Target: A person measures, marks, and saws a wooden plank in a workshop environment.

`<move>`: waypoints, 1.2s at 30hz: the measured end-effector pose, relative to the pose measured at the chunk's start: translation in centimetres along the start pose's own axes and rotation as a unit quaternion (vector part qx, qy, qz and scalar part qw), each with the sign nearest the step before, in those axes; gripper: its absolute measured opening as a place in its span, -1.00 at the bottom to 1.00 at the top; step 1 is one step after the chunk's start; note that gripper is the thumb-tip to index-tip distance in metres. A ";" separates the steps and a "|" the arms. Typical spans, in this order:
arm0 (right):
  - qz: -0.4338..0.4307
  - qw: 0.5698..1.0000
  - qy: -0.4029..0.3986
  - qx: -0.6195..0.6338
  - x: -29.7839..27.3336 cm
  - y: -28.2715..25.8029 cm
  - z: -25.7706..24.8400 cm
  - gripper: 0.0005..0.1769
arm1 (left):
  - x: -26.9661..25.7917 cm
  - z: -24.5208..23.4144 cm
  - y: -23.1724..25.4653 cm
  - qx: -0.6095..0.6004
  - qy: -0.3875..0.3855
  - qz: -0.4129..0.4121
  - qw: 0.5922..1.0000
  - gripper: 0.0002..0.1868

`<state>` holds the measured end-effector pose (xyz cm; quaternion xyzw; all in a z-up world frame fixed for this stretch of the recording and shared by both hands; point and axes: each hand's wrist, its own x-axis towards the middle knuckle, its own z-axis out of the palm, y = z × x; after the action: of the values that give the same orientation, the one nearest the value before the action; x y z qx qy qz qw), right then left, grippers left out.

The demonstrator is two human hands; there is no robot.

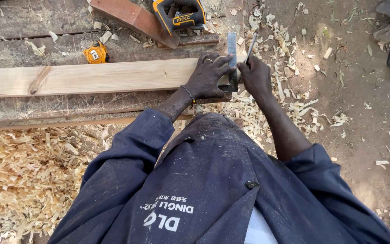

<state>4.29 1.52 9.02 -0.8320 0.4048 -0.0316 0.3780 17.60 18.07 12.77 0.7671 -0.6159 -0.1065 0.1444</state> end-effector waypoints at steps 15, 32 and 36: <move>0.020 0.979 0.022 0.200 -7.9 -2.6 -3.7 -0.79 | 0.2 -0.4 0.0 -0.026 -0.003 -0.004 1.000 -0.28; 0.110 0.886 -0.043 0.448 -10.8 2.0 -0.9 -0.73 | 7.9 2.8 -5.9 -0.223 0.005 -0.074 0.972 -0.25; 0.077 0.897 -0.041 0.433 -12.8 1.0 -2.7 -0.69 | 7.0 2.5 -4.5 -0.222 0.213 -0.040 0.951 -0.41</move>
<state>-5.95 8.43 13.55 -0.5527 0.3982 -0.1404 0.7185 22.43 11.95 8.97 0.7448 -0.5002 -0.0805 0.4342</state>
